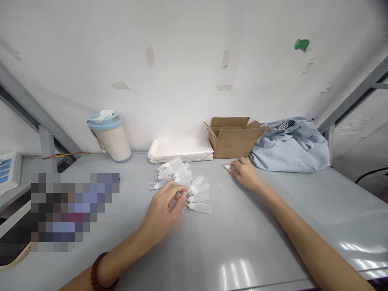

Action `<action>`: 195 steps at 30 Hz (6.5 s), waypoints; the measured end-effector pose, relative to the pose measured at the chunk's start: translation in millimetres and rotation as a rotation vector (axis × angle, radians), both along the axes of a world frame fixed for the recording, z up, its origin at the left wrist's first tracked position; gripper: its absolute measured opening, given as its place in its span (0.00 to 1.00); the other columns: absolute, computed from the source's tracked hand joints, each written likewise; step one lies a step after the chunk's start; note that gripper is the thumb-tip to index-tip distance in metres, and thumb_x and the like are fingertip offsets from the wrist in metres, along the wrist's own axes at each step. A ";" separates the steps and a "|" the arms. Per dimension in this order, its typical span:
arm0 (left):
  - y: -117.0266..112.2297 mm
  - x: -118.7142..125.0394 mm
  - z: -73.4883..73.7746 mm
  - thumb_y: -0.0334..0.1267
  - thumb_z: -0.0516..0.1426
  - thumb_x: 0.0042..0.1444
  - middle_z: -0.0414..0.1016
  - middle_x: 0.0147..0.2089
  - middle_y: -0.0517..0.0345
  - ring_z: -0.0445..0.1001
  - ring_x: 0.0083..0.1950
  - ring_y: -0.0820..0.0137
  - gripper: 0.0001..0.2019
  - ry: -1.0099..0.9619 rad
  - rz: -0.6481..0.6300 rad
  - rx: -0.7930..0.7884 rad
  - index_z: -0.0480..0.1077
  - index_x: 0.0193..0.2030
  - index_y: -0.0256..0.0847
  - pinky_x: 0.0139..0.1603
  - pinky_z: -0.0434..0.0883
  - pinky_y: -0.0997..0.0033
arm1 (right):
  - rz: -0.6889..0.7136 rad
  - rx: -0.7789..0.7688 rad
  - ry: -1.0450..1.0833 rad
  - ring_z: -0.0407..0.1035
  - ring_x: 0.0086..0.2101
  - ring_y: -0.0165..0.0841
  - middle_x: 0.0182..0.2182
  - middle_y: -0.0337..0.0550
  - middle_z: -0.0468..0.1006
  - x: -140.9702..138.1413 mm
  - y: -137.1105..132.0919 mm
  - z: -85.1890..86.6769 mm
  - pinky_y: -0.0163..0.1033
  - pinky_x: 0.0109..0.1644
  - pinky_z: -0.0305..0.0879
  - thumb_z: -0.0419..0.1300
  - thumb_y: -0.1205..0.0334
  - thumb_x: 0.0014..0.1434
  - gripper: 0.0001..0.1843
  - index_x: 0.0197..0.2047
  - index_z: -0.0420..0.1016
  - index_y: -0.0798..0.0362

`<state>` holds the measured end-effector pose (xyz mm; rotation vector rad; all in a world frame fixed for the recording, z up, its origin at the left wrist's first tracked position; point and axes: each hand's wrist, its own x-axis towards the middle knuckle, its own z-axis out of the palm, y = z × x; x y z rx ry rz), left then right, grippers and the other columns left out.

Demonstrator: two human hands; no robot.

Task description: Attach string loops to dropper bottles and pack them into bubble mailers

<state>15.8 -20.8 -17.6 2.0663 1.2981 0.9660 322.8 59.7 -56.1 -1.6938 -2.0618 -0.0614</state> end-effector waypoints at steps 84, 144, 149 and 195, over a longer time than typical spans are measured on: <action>-5.0 -1.6 -1.7 0.27 0.48 0.61 0.70 0.35 0.53 0.68 0.37 0.68 0.10 0.102 -0.319 0.252 0.69 0.39 0.39 0.38 0.67 0.69 | 0.654 -0.107 0.311 0.67 0.34 0.33 0.34 0.46 0.73 -99.1 -89.5 40.4 0.37 0.37 0.65 0.49 0.62 0.65 0.11 0.47 0.68 0.53; 16.9 -8.9 -12.2 0.31 0.50 0.62 0.70 0.28 0.57 0.66 0.33 0.68 0.10 0.344 -0.052 0.338 0.71 0.33 0.38 0.33 0.66 0.70 | 0.517 0.053 0.030 0.55 0.59 0.42 0.59 0.56 0.61 -97.2 -57.9 21.1 0.53 0.57 0.62 0.50 0.64 0.64 0.20 0.60 0.58 0.53; 15.1 -8.6 -10.6 0.32 0.50 0.61 0.70 0.28 0.58 0.67 0.32 0.69 0.11 0.339 -0.054 0.325 0.71 0.31 0.39 0.31 0.66 0.70 | 0.485 -0.001 0.097 0.65 0.50 0.39 0.50 0.54 0.67 -94.9 -60.6 21.0 0.48 0.50 0.69 0.49 0.63 0.64 0.18 0.58 0.60 0.51; 5.6 -11.9 6.6 0.33 0.54 0.54 0.73 0.31 0.60 0.70 0.34 0.67 0.03 0.447 -0.285 -0.207 0.70 0.32 0.40 0.36 0.65 0.70 | 0.613 -0.195 -0.084 0.66 0.37 0.38 0.37 0.48 0.71 -105.2 -93.8 33.3 0.44 0.39 0.65 0.56 0.49 0.60 0.17 0.43 0.68 0.55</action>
